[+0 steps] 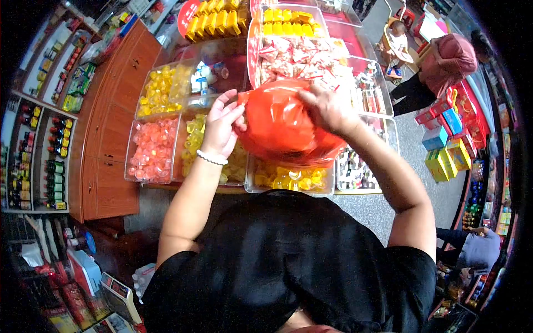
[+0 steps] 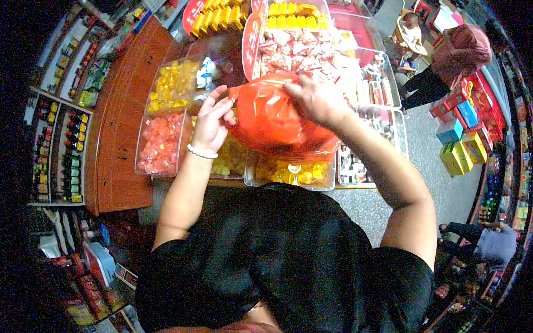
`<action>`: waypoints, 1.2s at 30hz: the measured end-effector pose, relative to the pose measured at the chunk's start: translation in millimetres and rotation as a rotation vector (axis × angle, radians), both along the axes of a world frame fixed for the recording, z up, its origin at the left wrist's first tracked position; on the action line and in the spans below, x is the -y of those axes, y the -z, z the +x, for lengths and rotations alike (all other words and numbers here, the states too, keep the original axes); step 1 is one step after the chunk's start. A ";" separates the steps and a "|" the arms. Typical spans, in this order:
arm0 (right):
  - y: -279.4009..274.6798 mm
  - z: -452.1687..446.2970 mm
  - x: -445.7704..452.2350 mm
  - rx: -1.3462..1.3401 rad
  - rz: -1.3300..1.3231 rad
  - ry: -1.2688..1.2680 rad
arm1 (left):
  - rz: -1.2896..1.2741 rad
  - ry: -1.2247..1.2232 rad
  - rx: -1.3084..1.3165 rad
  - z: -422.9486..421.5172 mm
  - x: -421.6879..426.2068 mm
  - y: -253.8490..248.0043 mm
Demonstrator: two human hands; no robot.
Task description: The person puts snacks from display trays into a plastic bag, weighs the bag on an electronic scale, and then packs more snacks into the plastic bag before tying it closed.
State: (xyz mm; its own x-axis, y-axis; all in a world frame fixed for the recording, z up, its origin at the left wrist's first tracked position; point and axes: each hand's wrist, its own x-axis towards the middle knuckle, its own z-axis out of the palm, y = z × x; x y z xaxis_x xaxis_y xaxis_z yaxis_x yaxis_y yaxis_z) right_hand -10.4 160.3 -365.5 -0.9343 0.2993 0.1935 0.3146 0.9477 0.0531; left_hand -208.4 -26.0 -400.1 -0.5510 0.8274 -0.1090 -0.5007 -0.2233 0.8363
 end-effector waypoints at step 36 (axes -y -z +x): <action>99.0 95.9 -3.6 -0.596 -0.632 0.365 | -0.369 0.250 -0.998 -48.6 -35.5 42.0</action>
State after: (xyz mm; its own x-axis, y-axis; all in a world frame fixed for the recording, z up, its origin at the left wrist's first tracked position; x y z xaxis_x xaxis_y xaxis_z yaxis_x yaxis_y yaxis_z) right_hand 85.5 164.0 -464.5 -0.5613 0.7667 0.3117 0.4069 0.5836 -0.7027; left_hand -257.1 9.5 -442.1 -0.3497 0.9364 0.0289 0.4439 0.1385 0.8853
